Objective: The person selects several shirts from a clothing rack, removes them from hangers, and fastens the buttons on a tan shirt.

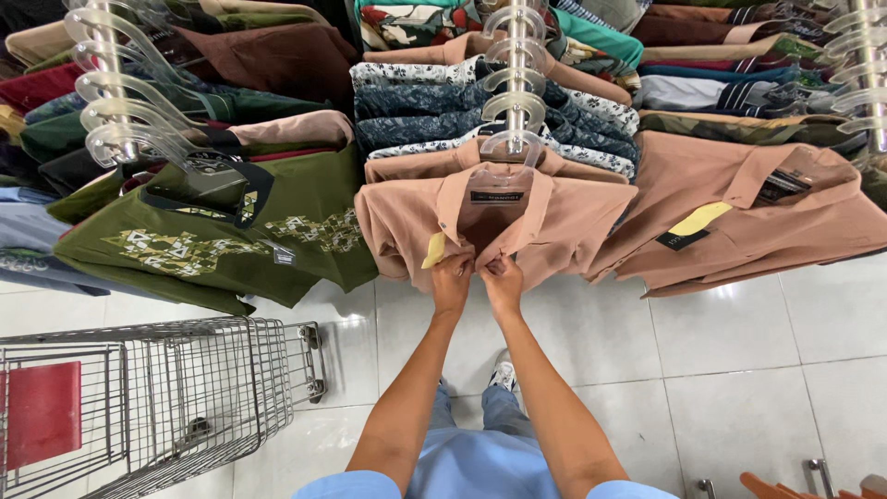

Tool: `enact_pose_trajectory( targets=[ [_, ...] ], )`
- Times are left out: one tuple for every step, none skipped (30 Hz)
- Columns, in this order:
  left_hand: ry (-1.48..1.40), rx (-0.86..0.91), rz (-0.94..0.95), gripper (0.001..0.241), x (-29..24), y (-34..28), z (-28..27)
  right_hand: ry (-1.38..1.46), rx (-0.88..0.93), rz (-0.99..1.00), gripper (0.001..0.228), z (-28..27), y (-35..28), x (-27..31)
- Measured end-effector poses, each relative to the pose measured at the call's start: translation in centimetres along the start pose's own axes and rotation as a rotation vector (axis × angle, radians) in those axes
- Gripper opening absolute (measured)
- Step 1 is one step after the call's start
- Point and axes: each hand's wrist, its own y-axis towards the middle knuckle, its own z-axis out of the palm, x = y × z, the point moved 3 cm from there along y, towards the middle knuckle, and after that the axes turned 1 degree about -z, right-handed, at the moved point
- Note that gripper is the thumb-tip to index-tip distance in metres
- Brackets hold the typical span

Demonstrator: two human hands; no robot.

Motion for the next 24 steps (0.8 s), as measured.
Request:
enact_pose_trajectory(
  targets=[
    [-0.001,-0.002,0.002,0.015,-0.2,0.1,0.0,0.0,0.001,-0.003,0.03,0.1,-0.2,0.5],
    [-0.017,0.001,0.006,0.017,-0.3,0.2,0.1,0.017,-0.013,-0.004,0.028,0.1,-0.4,1.1],
    [-0.033,0.005,0.009,0.018,-0.5,0.2,0.1,0.033,-0.028,-0.005,0.027,0.2,-0.7,1.5],
    [-0.033,0.004,0.011,0.018,-0.1,0.2,0.2,0.034,-0.027,-0.006,0.027,0.0,-0.7,1.4],
    [-0.036,0.018,0.001,0.017,0.3,0.2,0.3,0.037,-0.027,0.005,0.026,-0.1,-0.6,1.2],
    [-0.04,0.032,-0.01,0.015,0.6,0.2,0.4,0.04,-0.026,0.016,0.026,-0.1,-0.5,1.0],
    [-0.04,0.031,-0.007,0.015,-0.1,0.5,0.1,0.041,-0.026,0.014,0.026,0.1,-1.0,2.3],
    [-0.048,0.042,-0.01,0.016,-0.8,0.7,-0.2,0.036,-0.03,0.03,0.028,0.3,-1.4,3.6],
    [-0.055,0.053,-0.013,0.017,-1.5,0.9,-0.5,0.03,-0.034,0.048,0.03,0.4,-2.0,4.9],
    [-0.055,0.053,-0.012,0.017,-1.5,1.1,-0.5,0.031,-0.035,0.047,0.03,0.5,-1.8,5.0],
    [-0.036,0.067,-0.002,0.018,-1.6,1.0,-0.6,0.026,-0.054,0.062,0.03,0.5,-1.7,5.0],
    [-0.017,0.08,0.009,0.018,-1.6,1.0,-0.6,0.021,-0.073,0.078,0.031,0.5,-1.6,5.0],
    [-0.017,0.081,0.009,0.018,-1.7,1.0,-0.8,0.022,-0.074,0.079,0.031,0.5,-1.3,4.4],
    [0.02,0.074,0.016,0.019,-1.8,1.0,-1.0,-0.017,-0.075,0.083,0.03,0.5,-1.0,3.8],
    [0.054,0.066,0.023,0.019,-2.0,1.0,-1.0,-0.058,-0.076,0.087,0.03,0.4,-0.6,3.2],
    [0.052,0.067,0.022,0.019,-2.1,1.1,-1.1,-0.059,-0.078,0.087,0.03,0.1,-0.6,3.7],
    [0.038,0.075,0.046,0.018,-2.2,1.2,-1.2,-0.069,-0.05,0.099,0.029,0.0,-0.6,4.1],
    [0.023,0.083,0.07,0.018,-2.3,1.3,-1.2,-0.08,-0.022,0.112,0.029,-0.1,-0.7,4.6],
    [0.024,0.086,0.065,0.018,-2.1,1.4,-1.3,-0.081,-0.023,0.117,0.029,-0.1,-0.8,5.1],
    [0.016,0.089,0.073,0.017,-1.9,1.5,-1.3,-0.025,0.007,0.133,0.033,0.1,-0.9,5.7],
    [0.008,0.094,0.08,0.017,-1.7,1.5,-1.3,0.031,0.034,0.15,0.037,0.2,-1.0,6.2],
    [0.007,0.099,0.076,0.017,-2.3,1.6,-1.7,0.029,0.03,0.155,0.037,-0.1,-0.6,4.4],
    [0.007,0.1,0.087,0.016,-2.9,2.0,-2.1,-0.049,0.038,0.149,0.048,-0.2,0.2,2.7],
    [0.008,0.1,0.098,0.016,-3.6,2.4,-2.4,-0.127,0.046,0.143,0.059,-0.4,1.0,1.2]
  ],
)
